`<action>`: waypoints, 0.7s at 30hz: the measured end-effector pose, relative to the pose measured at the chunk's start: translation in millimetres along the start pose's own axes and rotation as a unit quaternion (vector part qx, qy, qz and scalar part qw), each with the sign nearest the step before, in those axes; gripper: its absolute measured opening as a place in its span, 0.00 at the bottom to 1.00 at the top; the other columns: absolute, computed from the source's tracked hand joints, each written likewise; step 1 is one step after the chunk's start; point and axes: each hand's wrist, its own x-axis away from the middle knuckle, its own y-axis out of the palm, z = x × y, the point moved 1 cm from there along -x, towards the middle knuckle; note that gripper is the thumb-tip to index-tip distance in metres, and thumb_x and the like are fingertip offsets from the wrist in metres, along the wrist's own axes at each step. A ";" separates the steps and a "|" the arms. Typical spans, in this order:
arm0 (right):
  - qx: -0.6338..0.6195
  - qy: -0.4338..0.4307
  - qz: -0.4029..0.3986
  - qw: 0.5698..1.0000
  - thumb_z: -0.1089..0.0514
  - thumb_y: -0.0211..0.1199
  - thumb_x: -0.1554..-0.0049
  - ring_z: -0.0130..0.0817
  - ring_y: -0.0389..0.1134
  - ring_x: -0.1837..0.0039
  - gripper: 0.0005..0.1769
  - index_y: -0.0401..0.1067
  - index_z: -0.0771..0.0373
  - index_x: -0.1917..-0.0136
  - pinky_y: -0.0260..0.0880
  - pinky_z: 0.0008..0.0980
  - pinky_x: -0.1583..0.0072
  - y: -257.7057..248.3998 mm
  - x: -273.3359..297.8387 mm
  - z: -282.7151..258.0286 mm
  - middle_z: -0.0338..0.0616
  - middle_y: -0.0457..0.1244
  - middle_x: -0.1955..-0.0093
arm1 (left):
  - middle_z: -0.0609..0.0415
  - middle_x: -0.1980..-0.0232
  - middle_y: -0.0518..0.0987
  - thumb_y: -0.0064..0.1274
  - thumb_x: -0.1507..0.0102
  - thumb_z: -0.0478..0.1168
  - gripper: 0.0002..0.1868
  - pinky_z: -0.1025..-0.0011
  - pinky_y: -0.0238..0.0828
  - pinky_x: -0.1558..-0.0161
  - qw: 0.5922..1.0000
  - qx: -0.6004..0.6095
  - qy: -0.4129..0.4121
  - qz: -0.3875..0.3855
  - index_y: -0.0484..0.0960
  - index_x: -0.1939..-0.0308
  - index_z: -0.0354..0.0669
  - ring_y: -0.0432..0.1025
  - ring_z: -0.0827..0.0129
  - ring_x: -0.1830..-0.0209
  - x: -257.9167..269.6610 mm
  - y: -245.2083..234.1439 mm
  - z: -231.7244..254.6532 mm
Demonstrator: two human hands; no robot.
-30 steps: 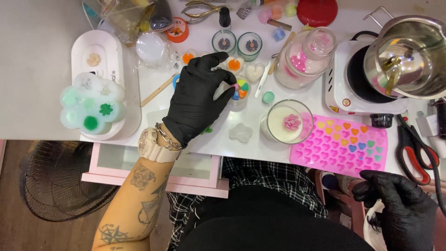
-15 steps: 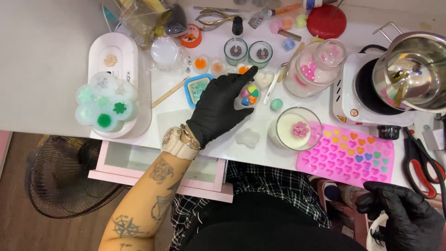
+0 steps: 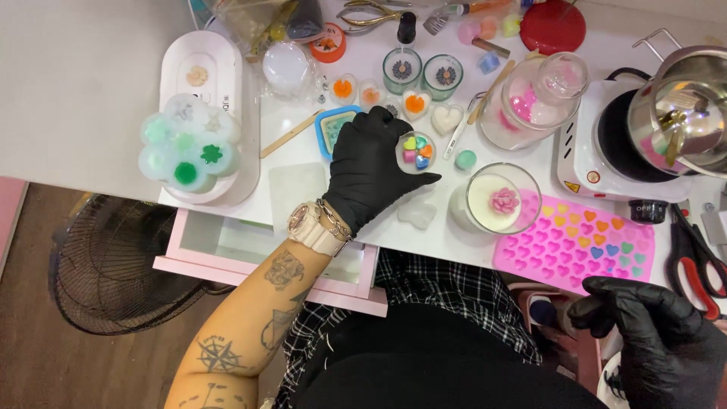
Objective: Decorating a candle with wax shapes and removing wax heart decorations from a silicone mold.
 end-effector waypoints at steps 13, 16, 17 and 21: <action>0.195 -0.247 -0.035 0.949 0.67 0.65 0.41 0.29 0.73 0.49 0.17 0.74 0.66 0.38 0.72 0.28 0.49 237.8 -106.4 -242.8 0.47 0.70 0.48 | 0.44 0.51 0.71 0.72 0.60 0.71 0.56 0.56 0.64 0.55 0.993 -0.077 -0.092 0.013 0.75 0.40 0.36 0.68 0.53 0.53 14.6 -23.4 20.7; 0.207 -0.281 -0.035 0.936 0.69 0.63 0.40 0.30 0.72 0.49 0.15 0.73 0.67 0.39 0.71 0.27 0.48 244.8 -118.1 -265.4 0.49 0.68 0.45 | 0.47 0.46 0.72 0.74 0.56 0.63 0.50 0.56 0.64 0.48 0.996 -0.002 -0.075 0.045 0.75 0.38 0.41 0.67 0.54 0.48 24.0 -35.1 18.4; 0.187 -0.293 -0.029 0.937 0.70 0.62 0.39 0.30 0.72 0.47 0.13 0.73 0.68 0.40 0.71 0.27 0.46 243.8 -120.4 -275.3 0.49 0.68 0.43 | 0.48 0.43 0.72 0.74 0.53 0.59 0.44 0.57 0.64 0.44 0.995 0.039 -0.033 0.087 0.76 0.39 0.43 0.67 0.53 0.45 24.8 -39.0 16.7; 0.187 -0.284 -0.029 0.940 0.70 0.62 0.39 0.30 0.72 0.47 0.13 0.73 0.68 0.40 0.71 0.27 0.46 227.2 -130.1 -299.0 0.49 0.68 0.43 | 0.56 0.38 0.73 0.70 0.41 0.47 0.25 0.60 0.66 0.34 0.989 0.099 -0.001 0.113 0.77 0.44 0.51 0.68 0.58 0.35 29.5 -48.7 12.5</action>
